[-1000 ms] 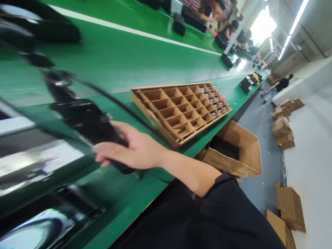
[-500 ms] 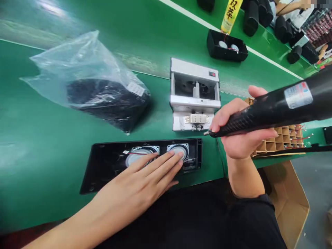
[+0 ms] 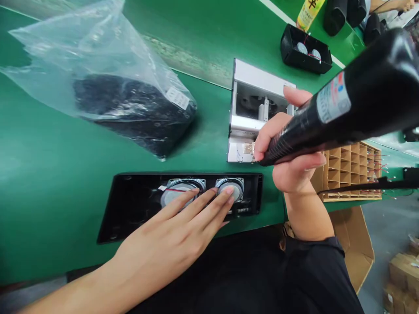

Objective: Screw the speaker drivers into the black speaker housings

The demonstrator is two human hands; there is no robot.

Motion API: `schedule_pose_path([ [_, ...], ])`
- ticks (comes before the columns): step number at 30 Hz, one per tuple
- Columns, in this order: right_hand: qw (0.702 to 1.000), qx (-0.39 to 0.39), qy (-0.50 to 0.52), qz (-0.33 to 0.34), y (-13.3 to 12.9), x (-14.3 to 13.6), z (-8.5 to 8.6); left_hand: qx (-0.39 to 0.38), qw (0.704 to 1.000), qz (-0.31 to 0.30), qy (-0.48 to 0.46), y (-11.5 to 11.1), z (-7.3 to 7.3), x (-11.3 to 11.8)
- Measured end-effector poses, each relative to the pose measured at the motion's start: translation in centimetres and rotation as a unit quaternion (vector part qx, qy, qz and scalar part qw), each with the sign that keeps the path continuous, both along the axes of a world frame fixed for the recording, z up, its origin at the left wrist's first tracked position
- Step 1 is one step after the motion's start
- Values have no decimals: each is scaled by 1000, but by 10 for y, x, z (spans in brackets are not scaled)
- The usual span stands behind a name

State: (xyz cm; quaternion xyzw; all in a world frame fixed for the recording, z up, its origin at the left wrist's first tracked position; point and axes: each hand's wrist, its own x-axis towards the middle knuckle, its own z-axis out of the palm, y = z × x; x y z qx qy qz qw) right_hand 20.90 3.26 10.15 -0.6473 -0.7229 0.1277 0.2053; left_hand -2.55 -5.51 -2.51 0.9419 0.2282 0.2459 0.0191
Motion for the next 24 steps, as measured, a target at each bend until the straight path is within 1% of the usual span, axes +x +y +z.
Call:
schedule_pose_path([
  [2,994,53,66,-72,-5,-3,5,-18,1000,0,-14,-2,-3,1],
  [3,991,63,87,-79,-10,-1,7,-28,999,3,-25,-4,-4,2],
  [4,991,62,97,-69,-17,3,9,-40,999,8,-35,-5,-5,3],
  [6,995,41,86,-22,-32,16,12,-59,997,21,-53,-5,-6,6],
  [9,998,0,57,39,-54,39,12,-82,993,37,-76,1,-3,11],
  [12,997,-6,60,51,-65,54,5,-94,991,46,-85,12,4,14],
  [15,995,2,78,54,-68,62,-4,-96,989,51,-104,20,14,19],
  [18,995,-26,64,68,-72,67,-6,-115,984,39,-127,26,27,26],
  [21,993,-57,51,87,-82,71,3,-147,979,26,-142,32,37,34],
  [24,990,-59,72,107,-90,75,21,-163,973,34,-162,35,37,41],
])
